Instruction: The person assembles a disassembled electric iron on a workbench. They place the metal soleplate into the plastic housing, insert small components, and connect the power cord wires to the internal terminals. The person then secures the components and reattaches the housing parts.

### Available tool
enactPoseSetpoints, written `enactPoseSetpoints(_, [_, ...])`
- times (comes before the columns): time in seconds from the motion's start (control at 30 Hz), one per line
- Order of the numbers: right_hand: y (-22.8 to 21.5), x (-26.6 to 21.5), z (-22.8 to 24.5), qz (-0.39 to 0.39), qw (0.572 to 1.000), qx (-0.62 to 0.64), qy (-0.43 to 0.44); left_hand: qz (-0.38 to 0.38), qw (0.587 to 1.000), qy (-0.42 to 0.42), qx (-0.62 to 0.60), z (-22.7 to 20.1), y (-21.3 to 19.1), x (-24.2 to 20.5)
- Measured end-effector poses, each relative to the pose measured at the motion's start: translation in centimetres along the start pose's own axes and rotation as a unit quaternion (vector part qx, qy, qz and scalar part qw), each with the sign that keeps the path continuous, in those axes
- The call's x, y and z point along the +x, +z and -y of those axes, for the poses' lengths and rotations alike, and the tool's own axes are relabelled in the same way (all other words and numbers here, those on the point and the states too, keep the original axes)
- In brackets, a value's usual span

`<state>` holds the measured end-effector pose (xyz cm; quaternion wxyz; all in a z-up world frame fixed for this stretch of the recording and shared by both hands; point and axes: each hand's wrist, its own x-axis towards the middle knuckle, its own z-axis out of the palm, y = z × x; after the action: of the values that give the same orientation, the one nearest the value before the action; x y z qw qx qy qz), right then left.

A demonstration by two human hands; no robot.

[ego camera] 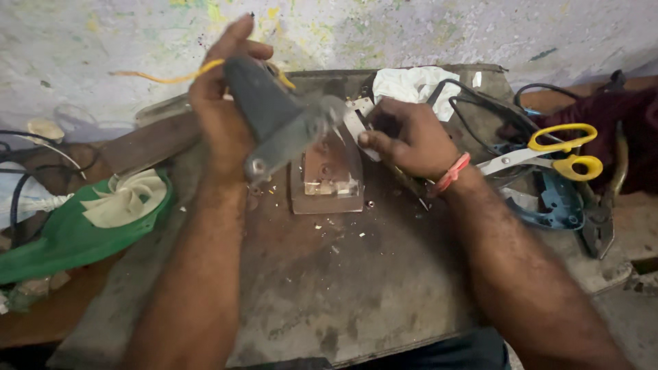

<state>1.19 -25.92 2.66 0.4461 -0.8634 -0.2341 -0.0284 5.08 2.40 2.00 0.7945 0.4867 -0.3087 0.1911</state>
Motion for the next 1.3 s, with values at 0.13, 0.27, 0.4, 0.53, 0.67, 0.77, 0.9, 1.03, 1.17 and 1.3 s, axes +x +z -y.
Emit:
enactPoseSetpoints(0.13, [0.9,-0.2,0.4,-0.013,0.968,0.095,-0.231,-0.022,0.989,0.052,0.138,1.7,1.1,-0.5])
enactPoseSetpoints(0.27, [1.9,0.7,0.1,-0.065,0.981,0.029,-0.183,0.011,0.927,0.158,0.34,1.3,1.1,-2.0])
enactPoseSetpoints(0.4, [2.3,0.8,-1.4,-0.083,0.981,0.023,-0.172,0.045,0.928,0.126,0.346,1.3,1.7,-3.1])
enactPoseSetpoints(0.53, [2.8,1.3,-2.4,-0.118,0.988,0.052,-0.087,0.061,0.96,0.031,0.271,1.4,1.2,-3.5])
enactPoseSetpoints(0.67, [2.3,1.1,-2.6,-0.206,0.974,0.015,-0.094,0.004,0.985,-0.175,0.006,1.4,-0.3,-2.8])
enactPoseSetpoints(0.77, [1.6,1.3,-2.4,-0.239,0.952,-0.078,-0.172,0.134,0.938,-0.063,0.313,0.9,-1.0,-2.1])
enactPoseSetpoints(0.9, [0.8,1.1,-1.8,-0.255,0.945,-0.094,-0.181,-0.091,0.941,-0.317,-0.081,-1.5,-2.0,-2.0])
enactPoseSetpoints(1.03, [0.4,1.4,-0.7,-0.28,0.916,-0.175,-0.228,-0.056,0.937,-0.343,-0.022,-3.0,-2.1,-2.0])
enactPoseSetpoints(1.17, [1.3,1.8,0.4,-0.268,0.913,-0.175,-0.252,0.079,0.901,-0.404,0.137,-2.5,-2.3,-1.8])
enactPoseSetpoints(1.3, [1.5,2.0,0.6,-0.215,0.96,0.0,-0.181,-0.025,0.932,-0.338,0.128,-2.4,-3.1,-1.8])
